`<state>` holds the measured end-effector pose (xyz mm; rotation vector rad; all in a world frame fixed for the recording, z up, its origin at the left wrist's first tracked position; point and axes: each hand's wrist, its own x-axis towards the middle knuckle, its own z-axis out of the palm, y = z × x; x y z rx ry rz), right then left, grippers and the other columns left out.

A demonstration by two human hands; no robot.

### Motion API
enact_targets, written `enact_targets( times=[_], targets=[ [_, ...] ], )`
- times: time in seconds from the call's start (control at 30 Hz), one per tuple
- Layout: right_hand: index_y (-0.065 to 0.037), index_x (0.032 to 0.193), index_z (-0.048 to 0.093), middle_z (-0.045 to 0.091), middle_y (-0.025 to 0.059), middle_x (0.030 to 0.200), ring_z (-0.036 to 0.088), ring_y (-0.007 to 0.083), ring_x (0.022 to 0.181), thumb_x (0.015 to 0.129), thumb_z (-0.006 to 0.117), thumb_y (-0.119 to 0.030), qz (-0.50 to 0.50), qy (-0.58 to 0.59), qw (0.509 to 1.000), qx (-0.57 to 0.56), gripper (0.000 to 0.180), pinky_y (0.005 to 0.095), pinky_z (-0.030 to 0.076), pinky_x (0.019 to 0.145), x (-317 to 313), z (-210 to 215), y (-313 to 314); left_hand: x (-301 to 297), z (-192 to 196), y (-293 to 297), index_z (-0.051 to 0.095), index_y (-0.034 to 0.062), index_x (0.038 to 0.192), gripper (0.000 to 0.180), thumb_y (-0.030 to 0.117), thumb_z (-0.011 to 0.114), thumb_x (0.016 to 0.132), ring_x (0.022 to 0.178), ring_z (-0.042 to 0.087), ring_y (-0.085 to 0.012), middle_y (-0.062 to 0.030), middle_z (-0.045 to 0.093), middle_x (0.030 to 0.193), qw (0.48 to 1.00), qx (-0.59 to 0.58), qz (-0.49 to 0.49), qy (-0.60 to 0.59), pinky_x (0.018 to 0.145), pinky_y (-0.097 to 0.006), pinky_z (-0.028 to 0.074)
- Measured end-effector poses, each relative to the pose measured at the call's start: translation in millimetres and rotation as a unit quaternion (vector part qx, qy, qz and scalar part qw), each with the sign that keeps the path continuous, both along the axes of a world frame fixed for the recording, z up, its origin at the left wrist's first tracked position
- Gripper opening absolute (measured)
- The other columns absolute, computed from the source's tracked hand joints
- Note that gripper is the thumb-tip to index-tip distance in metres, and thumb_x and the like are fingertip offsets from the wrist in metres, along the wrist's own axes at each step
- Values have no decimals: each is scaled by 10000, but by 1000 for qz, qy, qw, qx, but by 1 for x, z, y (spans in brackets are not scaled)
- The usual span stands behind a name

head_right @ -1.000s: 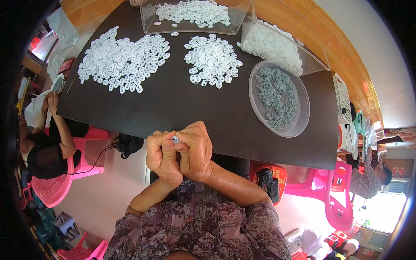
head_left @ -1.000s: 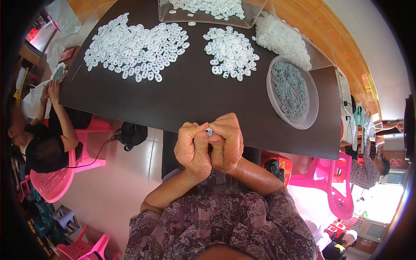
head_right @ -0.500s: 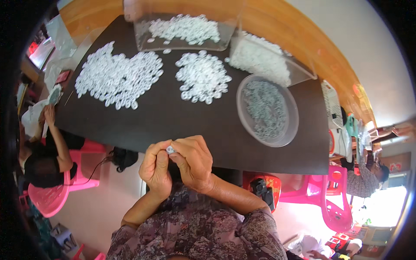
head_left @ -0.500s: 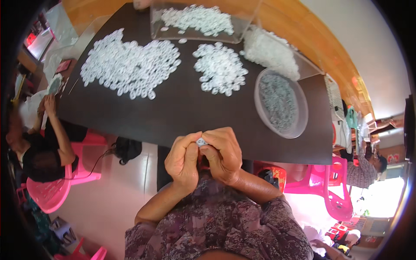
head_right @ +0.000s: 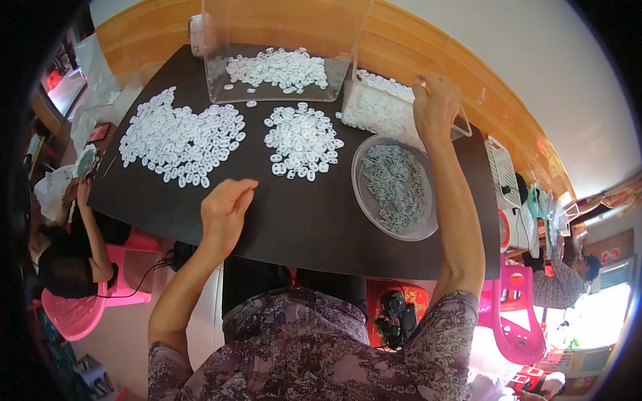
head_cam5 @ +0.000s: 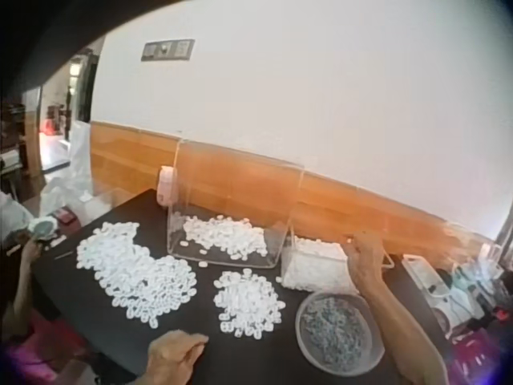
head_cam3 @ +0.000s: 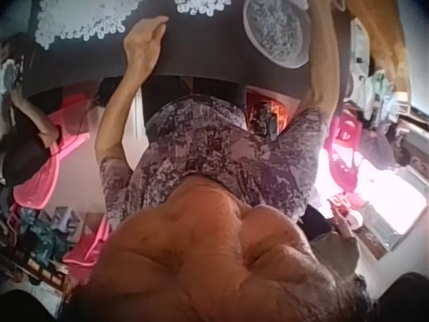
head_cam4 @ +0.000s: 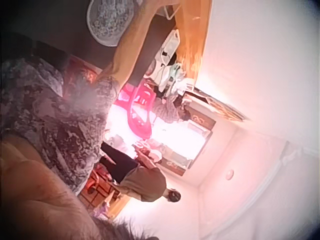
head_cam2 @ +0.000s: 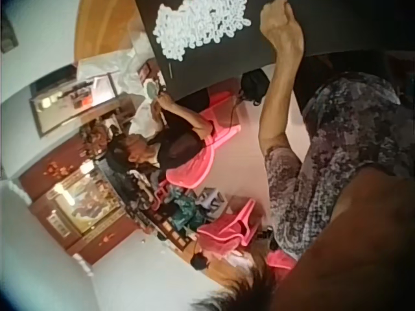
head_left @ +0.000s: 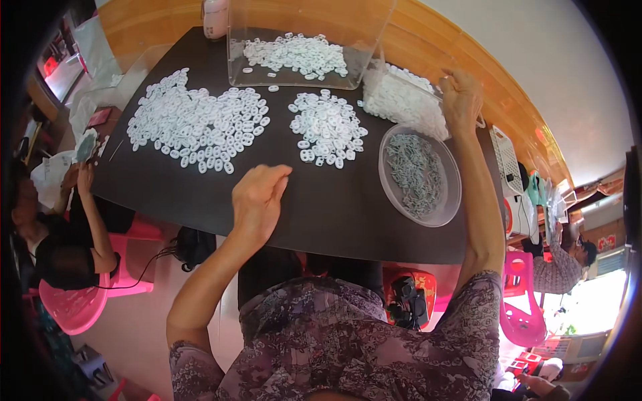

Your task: The person repeatedly picks up plastic pieces and pins from the table, inserting the pins into the plastic pieces to assemble small components by hand.

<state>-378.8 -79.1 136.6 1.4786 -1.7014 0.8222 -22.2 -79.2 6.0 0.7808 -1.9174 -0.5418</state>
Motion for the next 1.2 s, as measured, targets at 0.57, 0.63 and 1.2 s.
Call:
enact_targets(
  times=[0.57, 0.63, 1.2],
  targets=[
    [-34, 852, 633, 601, 81, 791, 537, 273, 728, 641, 624, 81, 298, -39, 943, 143, 241, 356, 448, 624, 127, -86, 47, -29, -25, -29, 659, 99, 853, 227, -14, 621, 660, 737, 515, -238, -68, 493, 769, 965, -152, -25, -211, 569, -353, 435],
    [-28, 862, 640, 616, 88, 794, 550, 274, 722, 683, 668, 64, 299, -46, 939, 163, 203, 353, 454, 616, 132, -92, 50, -30, -27, -29, 633, 94, 815, 184, -19, 620, 671, 730, 514, -245, -79, 492, 775, 975, -120, -36, -185, 579, -360, 440],
    [-14, 837, 646, 599, 75, 739, 545, 204, 662, 716, 690, 24, 340, -294, 873, 186, 135, 300, 428, 583, 183, -124, 67, -19, -4, -2, 562, 24, 769, 166, 164, 639, 813, 743, 595, -294, -113, 587, 758, 965, 230, -114, -51, 634, -387, 449]
  ],
)
